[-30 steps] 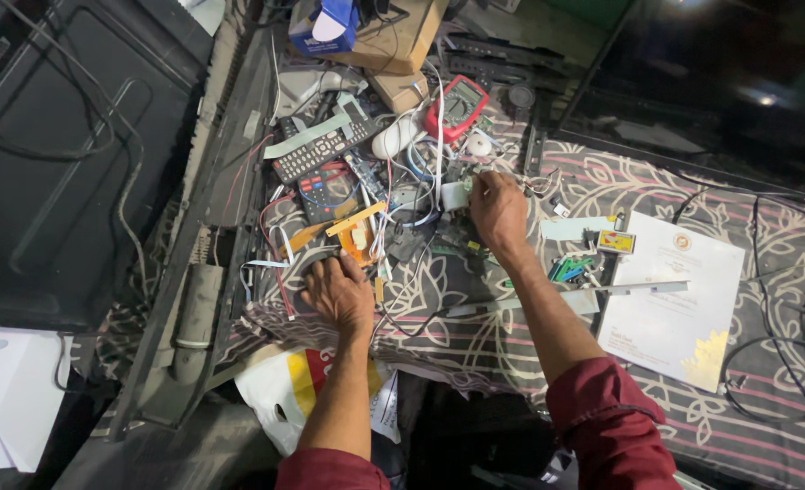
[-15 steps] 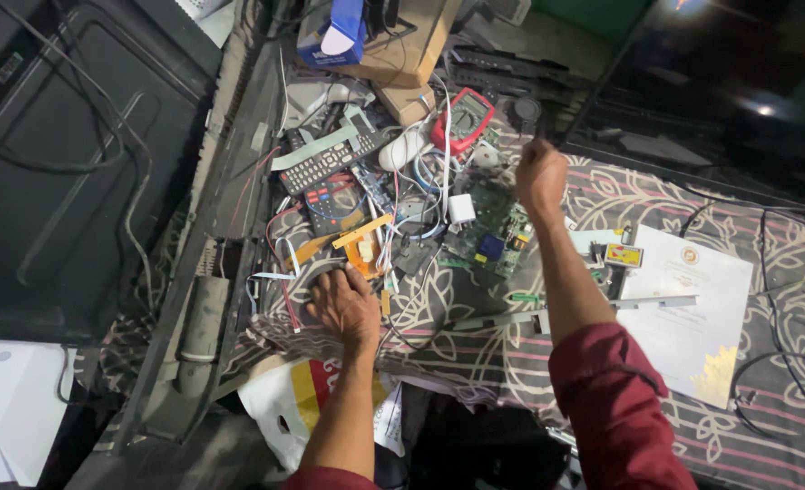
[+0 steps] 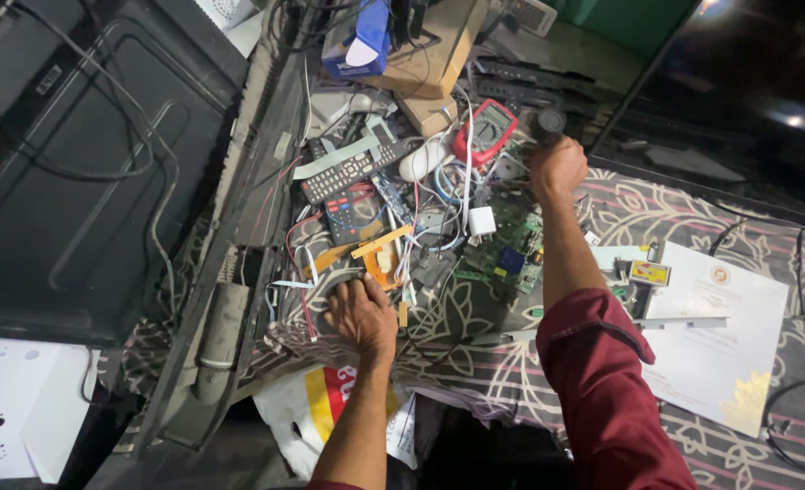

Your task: The person sits at a workbench and uses a soldering iron to heat and solder wires and small components. They handle a cylindrical component, a small white box, and wires, applying solder to connections while seated.

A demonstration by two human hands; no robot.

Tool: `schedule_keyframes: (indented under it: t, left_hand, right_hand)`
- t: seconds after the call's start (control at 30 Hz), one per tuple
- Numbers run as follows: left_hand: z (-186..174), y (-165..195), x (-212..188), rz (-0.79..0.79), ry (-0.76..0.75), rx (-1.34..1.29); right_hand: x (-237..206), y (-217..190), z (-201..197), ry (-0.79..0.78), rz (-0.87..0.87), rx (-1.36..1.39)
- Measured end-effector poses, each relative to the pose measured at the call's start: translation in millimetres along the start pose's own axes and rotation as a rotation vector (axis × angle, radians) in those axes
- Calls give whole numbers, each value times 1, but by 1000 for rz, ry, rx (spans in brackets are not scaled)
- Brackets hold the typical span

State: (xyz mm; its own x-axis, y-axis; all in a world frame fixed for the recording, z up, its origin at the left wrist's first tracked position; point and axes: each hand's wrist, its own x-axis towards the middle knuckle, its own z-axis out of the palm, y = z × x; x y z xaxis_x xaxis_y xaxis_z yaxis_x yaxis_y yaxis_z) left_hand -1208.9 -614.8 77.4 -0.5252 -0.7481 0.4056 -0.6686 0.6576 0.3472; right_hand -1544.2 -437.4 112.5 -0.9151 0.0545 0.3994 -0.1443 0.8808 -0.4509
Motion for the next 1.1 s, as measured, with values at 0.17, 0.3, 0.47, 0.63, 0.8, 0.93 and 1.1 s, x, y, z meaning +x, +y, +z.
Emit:
schedule_keyframes:
  t: [0.17,0.3,0.47,0.63,0.8,0.93,1.1]
  left_hand:
    - [-1,2,-1,1,30,-26]
    - [-1,1,0,0,19,-22]
    - [0,-2,0,-5,-11,-23]
    - [-1,-2,0,-15,-31,-6]
    - [-2,-1,0,8,8,-57]
    - [-2,-1,1,-20,-34,-18]
    - [0,0,0,-6,11,-29]
  right_hand:
    - [7,15,-1,8,59,272]
    - [8,27,-7,-59,78,509]
    - [2,33,-9,-42,32,414]
    - [-3,36,-5,-108,-28,406]
    - [-1,37,2,-136,-66,348]
    - [3,37,0,-186,2,340]
    - [8,30,-4,-107,-43,343]
